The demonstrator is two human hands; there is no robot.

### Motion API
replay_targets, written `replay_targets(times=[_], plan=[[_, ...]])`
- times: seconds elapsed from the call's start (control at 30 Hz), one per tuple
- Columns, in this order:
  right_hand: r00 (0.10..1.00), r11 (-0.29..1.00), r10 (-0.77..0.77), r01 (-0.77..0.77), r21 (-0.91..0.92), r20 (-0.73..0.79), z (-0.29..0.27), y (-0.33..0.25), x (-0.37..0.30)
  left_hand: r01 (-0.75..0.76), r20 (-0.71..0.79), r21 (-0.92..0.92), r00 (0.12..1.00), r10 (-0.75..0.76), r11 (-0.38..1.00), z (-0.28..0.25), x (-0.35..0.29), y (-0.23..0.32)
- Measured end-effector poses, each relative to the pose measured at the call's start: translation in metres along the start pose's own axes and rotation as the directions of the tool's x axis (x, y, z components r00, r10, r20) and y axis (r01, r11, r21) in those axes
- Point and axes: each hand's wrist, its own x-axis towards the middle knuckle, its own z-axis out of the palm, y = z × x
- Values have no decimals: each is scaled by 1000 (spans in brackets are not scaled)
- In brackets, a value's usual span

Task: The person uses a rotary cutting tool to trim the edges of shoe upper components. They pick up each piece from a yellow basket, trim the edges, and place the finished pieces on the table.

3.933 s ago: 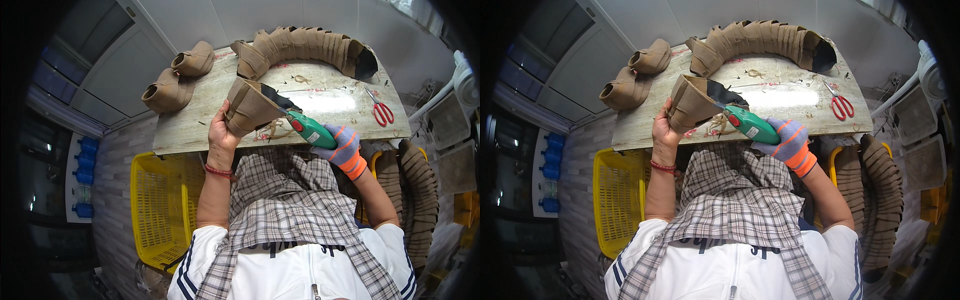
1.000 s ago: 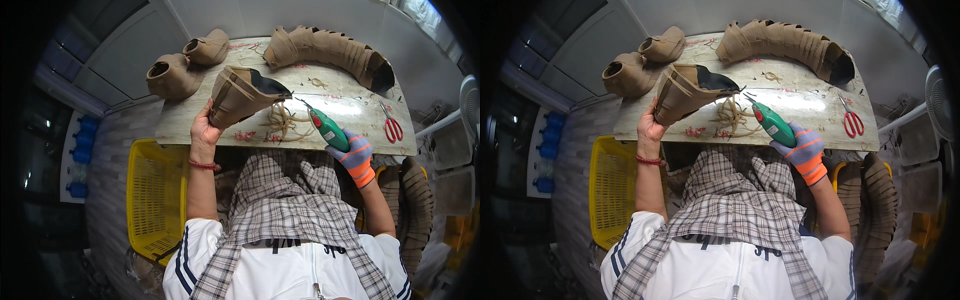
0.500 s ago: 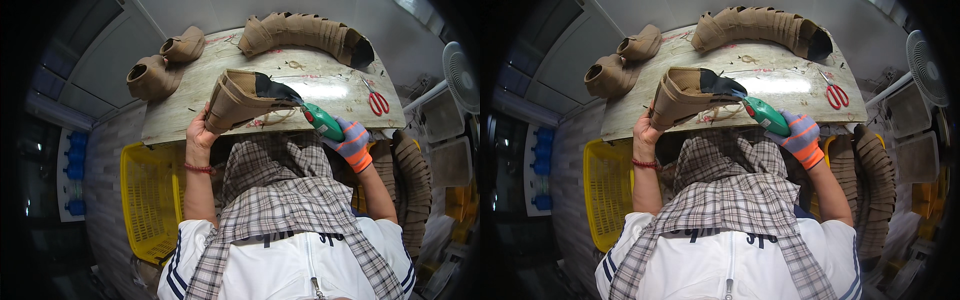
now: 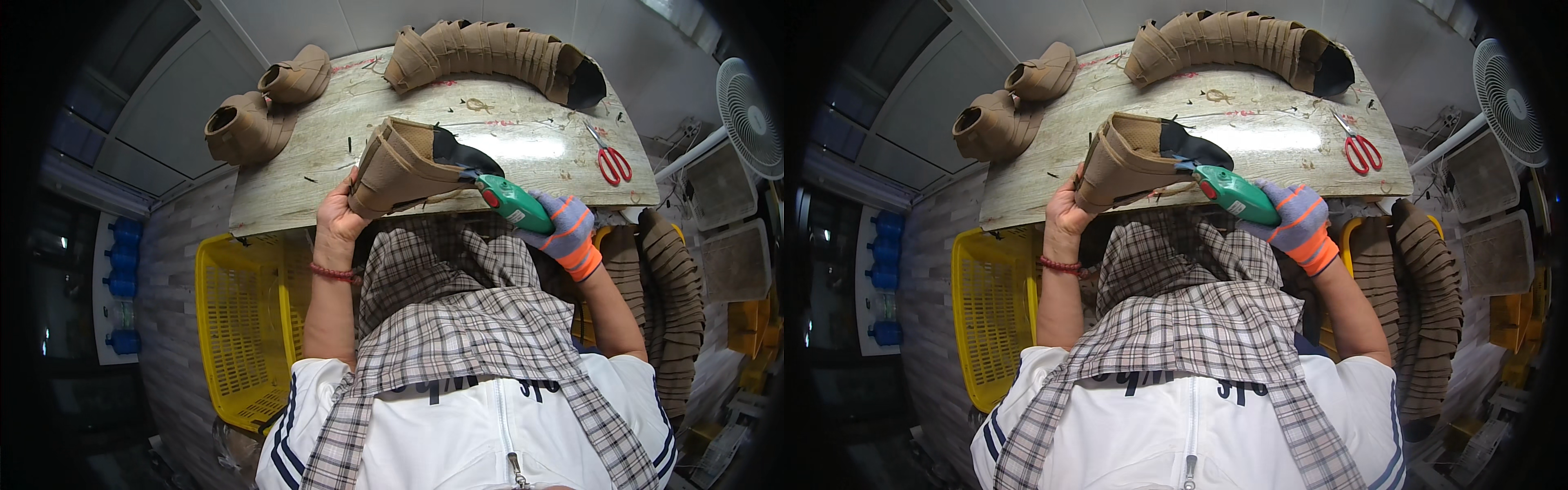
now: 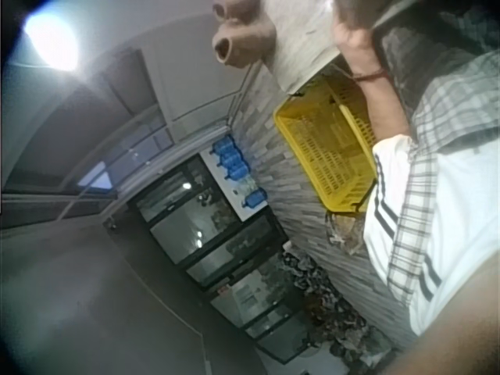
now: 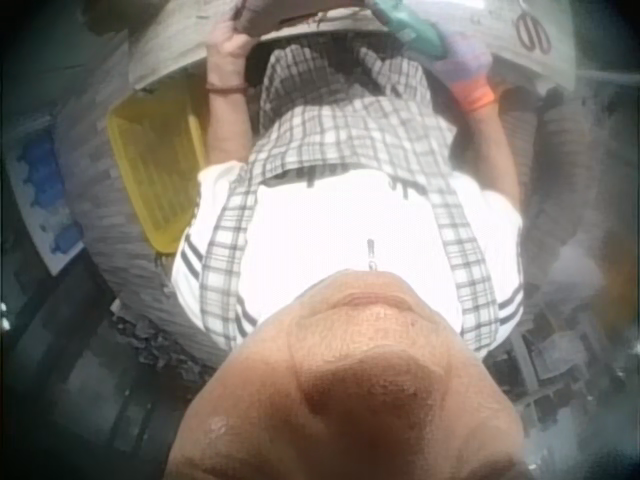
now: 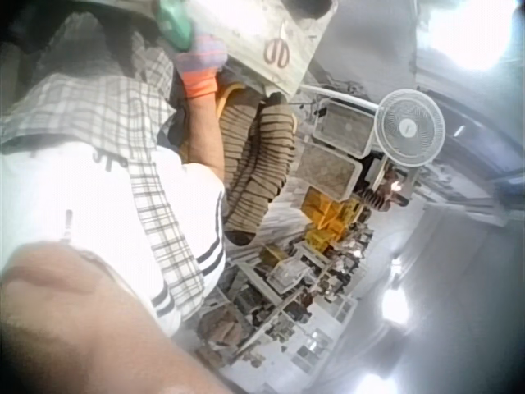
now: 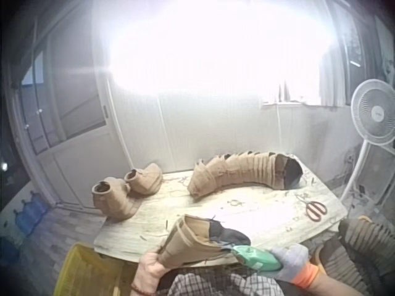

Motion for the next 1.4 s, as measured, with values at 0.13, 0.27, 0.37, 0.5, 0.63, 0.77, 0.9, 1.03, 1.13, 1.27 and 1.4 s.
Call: replay_targets(times=[0.13, 0.27, 0.37, 0.5, 0.63, 0.77, 0.9, 1.03, 1.13, 1.27, 1.4], plan=[[1000, 1000, 12, -12, 15, 8, 1, -8, 4, -7, 28, 53, 1000, 5, 999, 0, 0, -6], [999, 996, 50, -51, 72, 11, 7, -16, 8, -74, 67, 131, 996, 66, 989, 0, 3, -14], [996, 983, 87, -86, 165, 3, 11, -25, 16, -150, 93, 204, 987, 134, 967, 4, 1, -21], [986, 949, 164, -164, 270, 24, 15, -41, 30, -284, 233, 369, 950, 207, 885, 13, -7, -37], [910, 806, 369, -416, 421, 191, 34, -36, 25, -453, 322, 499, 889, 327, 739, 14, -6, -41], [785, 604, 506, -619, 502, 359, 38, -43, 35, -548, 412, 562, 835, 365, 619, 12, -7, -46], [737, 544, 538, -674, 500, 409, 35, -49, 51, -637, 469, 606, 770, 433, 476, 5, -3, -56], [708, 512, 562, -703, 493, 427, 39, -43, 60, -694, 542, 708, 655, 527, 134, -5, 7, -66], [682, 444, 576, -724, 528, 450, 38, -43, 68, -575, 618, 776, 610, 495, -260, -9, 3, -65], [638, 328, 569, -755, 568, 519, 36, -40, 76, -429, 696, 700, 591, 408, -571, -31, 8, -55], [599, 264, 579, -780, 568, 553, 30, -41, 86, -409, 800, 524, 538, 266, -747, -23, 4, -61]])
